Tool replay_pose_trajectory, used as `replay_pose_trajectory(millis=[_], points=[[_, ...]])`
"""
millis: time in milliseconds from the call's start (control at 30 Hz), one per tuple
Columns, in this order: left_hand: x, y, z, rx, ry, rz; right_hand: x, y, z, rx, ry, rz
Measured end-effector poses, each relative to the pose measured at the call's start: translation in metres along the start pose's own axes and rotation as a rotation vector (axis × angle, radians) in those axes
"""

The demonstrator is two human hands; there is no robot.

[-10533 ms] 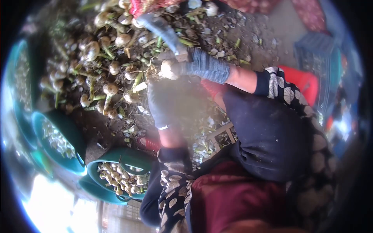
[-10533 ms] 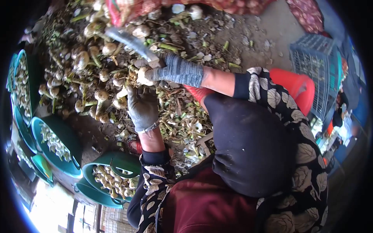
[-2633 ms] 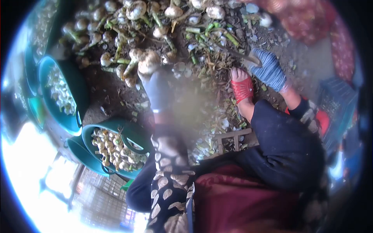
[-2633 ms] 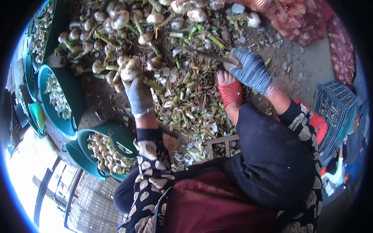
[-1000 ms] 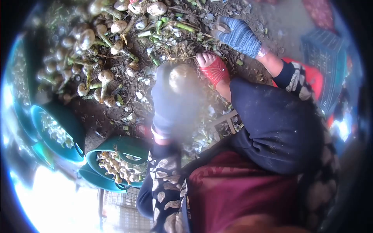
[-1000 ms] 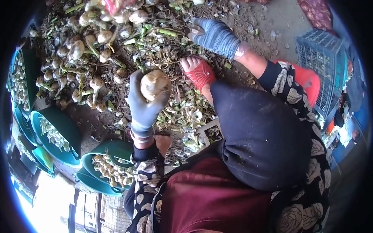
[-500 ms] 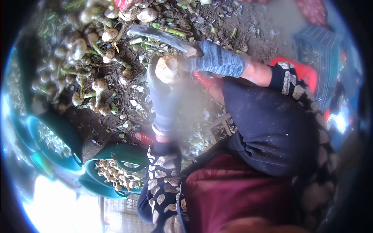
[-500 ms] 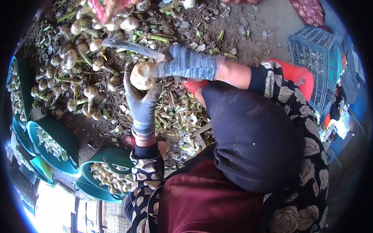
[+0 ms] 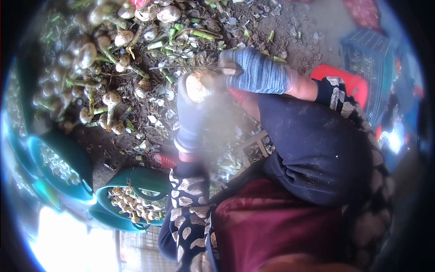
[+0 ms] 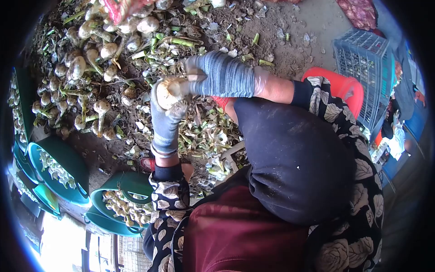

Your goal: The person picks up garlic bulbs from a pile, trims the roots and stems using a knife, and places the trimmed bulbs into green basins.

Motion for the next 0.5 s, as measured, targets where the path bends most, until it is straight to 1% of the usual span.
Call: replay_pose_trajectory(millis=[33, 67, 133, 167, 200, 233, 333, 367, 400, 467, 500], points=[[0.0, -0.008, 0.001, 0.047, -0.066, 0.075, -0.004, -0.007, 0.008, -0.148, -0.089, -0.298], [-0.002, -0.004, 0.0, 0.039, -0.106, 0.021, -0.01, -0.011, 0.005, -0.235, -0.27, -0.431], [-0.005, -0.002, 0.001, 0.022, -0.183, -0.09, -0.011, -0.015, 0.005, -0.401, -0.279, -0.604], [-0.007, -0.004, -0.006, -0.079, -0.081, -0.233, -0.008, -0.016, 0.001, -0.432, -0.229, -0.627], [-0.007, -0.014, -0.007, -0.091, -0.07, -0.213, -0.005, -0.008, -0.002, -0.465, -0.178, -0.651], [-0.007, -0.022, -0.007, -0.102, -0.059, -0.193, 0.004, -0.011, -0.001, -0.472, -0.198, -0.747], [-0.006, -0.019, -0.007, -0.094, -0.084, -0.159, 0.006, 0.005, 0.003, -0.535, -0.218, -0.7], [-0.001, -0.021, -0.007, -0.056, -0.117, -0.107, 0.006, 0.01, 0.003, -0.549, -0.164, -0.707], [0.001, -0.023, -0.007, -0.019, -0.149, -0.054, 0.008, 0.009, 0.004, -0.546, -0.162, -0.699], [0.001, -0.014, -0.009, -0.04, -0.195, -0.163, 0.014, 0.004, 0.007, -0.543, -0.157, -0.684], [0.004, -0.025, -0.011, -0.052, -0.23, -0.186, 0.016, 0.002, 0.007, -0.571, -0.189, -0.668]])
Point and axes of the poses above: each hand's wrist, its own z-axis towards the middle knuckle, its own x-axis out of the palm, y = z × x, the point moved 2 cm from there along z, towards the middle knuckle, and after that the axes turned 12 degrees about -y, right-handed, at the moved point
